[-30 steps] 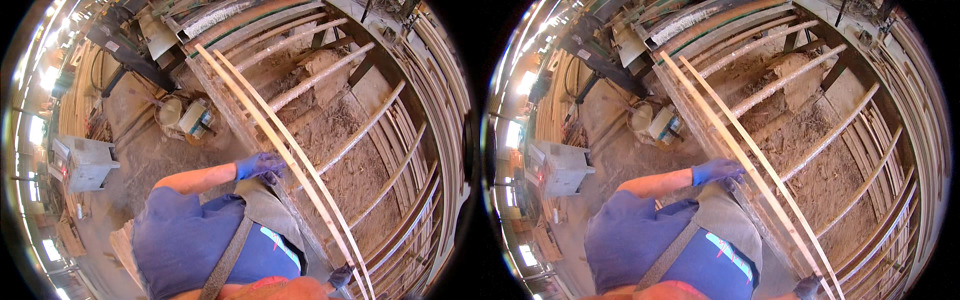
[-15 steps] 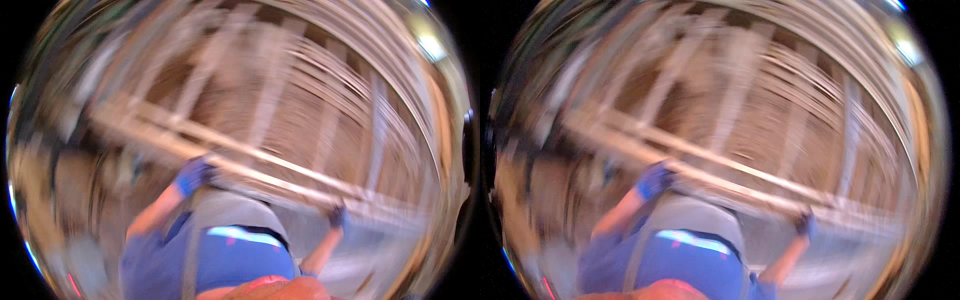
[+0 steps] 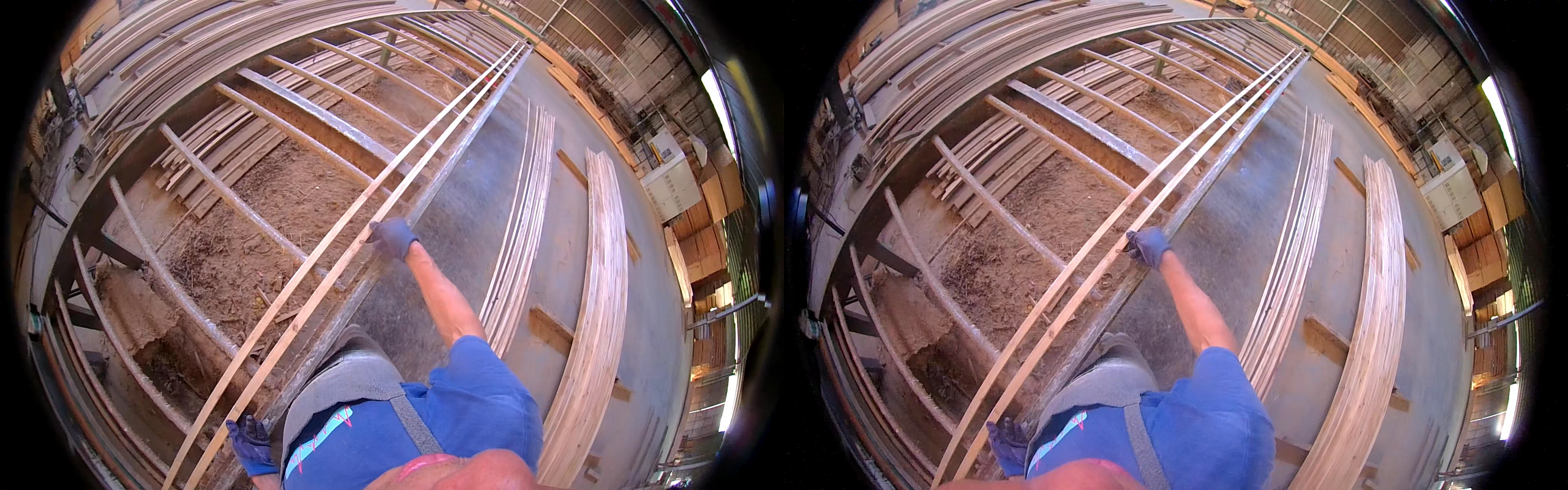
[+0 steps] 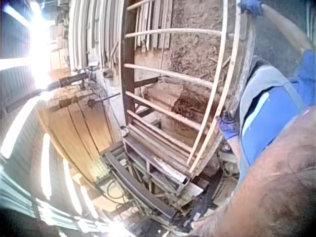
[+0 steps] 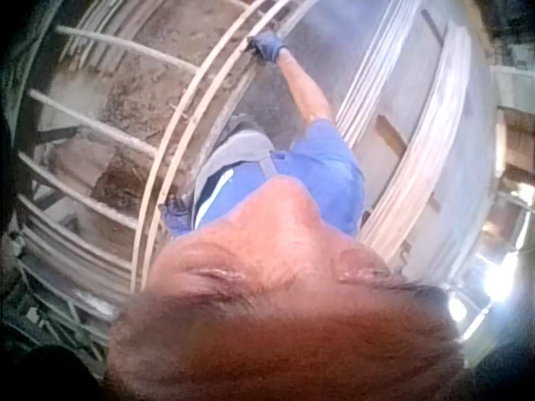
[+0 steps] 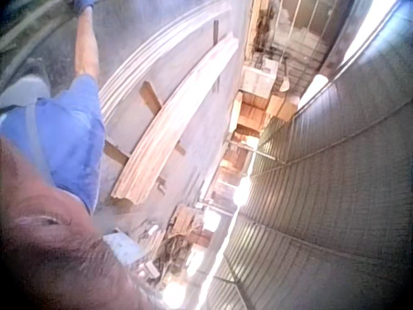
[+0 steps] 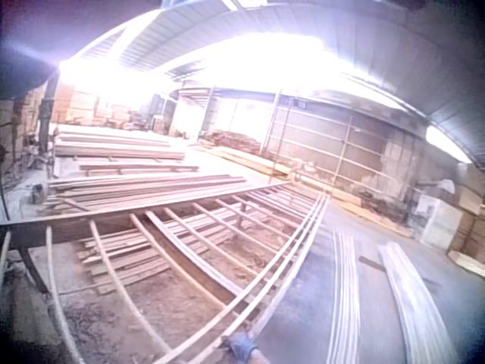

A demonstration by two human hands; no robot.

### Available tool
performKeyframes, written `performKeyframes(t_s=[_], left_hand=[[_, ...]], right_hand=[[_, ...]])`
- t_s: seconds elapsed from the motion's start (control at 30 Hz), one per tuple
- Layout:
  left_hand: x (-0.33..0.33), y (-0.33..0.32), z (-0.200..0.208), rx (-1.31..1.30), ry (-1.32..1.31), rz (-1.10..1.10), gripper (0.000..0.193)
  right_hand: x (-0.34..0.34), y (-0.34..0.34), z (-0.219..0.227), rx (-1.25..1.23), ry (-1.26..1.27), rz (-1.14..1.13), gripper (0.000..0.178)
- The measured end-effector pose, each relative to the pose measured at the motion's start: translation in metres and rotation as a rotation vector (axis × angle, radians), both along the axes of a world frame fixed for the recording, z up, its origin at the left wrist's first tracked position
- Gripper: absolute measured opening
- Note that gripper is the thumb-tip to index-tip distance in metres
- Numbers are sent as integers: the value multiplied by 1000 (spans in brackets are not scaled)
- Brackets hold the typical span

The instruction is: The person repeatedly picks up long wooden planks from a pile, places them on a drying rack, and applies a white finish to the planks using a paint roller. The person works methodically, handling each plank individually and ensuring even coverage before moving to the next piece.

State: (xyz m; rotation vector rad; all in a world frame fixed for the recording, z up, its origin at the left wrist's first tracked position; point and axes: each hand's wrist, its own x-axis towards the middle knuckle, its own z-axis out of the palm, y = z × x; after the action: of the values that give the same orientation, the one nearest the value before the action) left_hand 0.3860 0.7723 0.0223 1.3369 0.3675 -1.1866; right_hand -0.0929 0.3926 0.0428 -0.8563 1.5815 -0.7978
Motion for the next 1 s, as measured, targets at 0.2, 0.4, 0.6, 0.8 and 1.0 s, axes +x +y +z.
performKeyframes(t_s=[0.2, 0.4, 0.6, 0.8, 1.0], left_hand=[[0, 3, -9, -12, 55, 19, 40], [-7, -5, -2, -45, 6, 68, 36], [8, -1, -16, -58, 64, 28, 33], [6, -3, -17, -54, 120, 68, 34], [32, 7, -58, -136, 124, -44, 33]], right_hand=[[-7, 0, 2, -28, 179, 129, 37], [0, -10, 9, 78, 28, 116, 27], [-22, -18, -22, -151, 144, 325, 21], [-19, -17, -18, -15, -59, 148, 23], [-30, -35, -25, -418, 899, 803, 26]])
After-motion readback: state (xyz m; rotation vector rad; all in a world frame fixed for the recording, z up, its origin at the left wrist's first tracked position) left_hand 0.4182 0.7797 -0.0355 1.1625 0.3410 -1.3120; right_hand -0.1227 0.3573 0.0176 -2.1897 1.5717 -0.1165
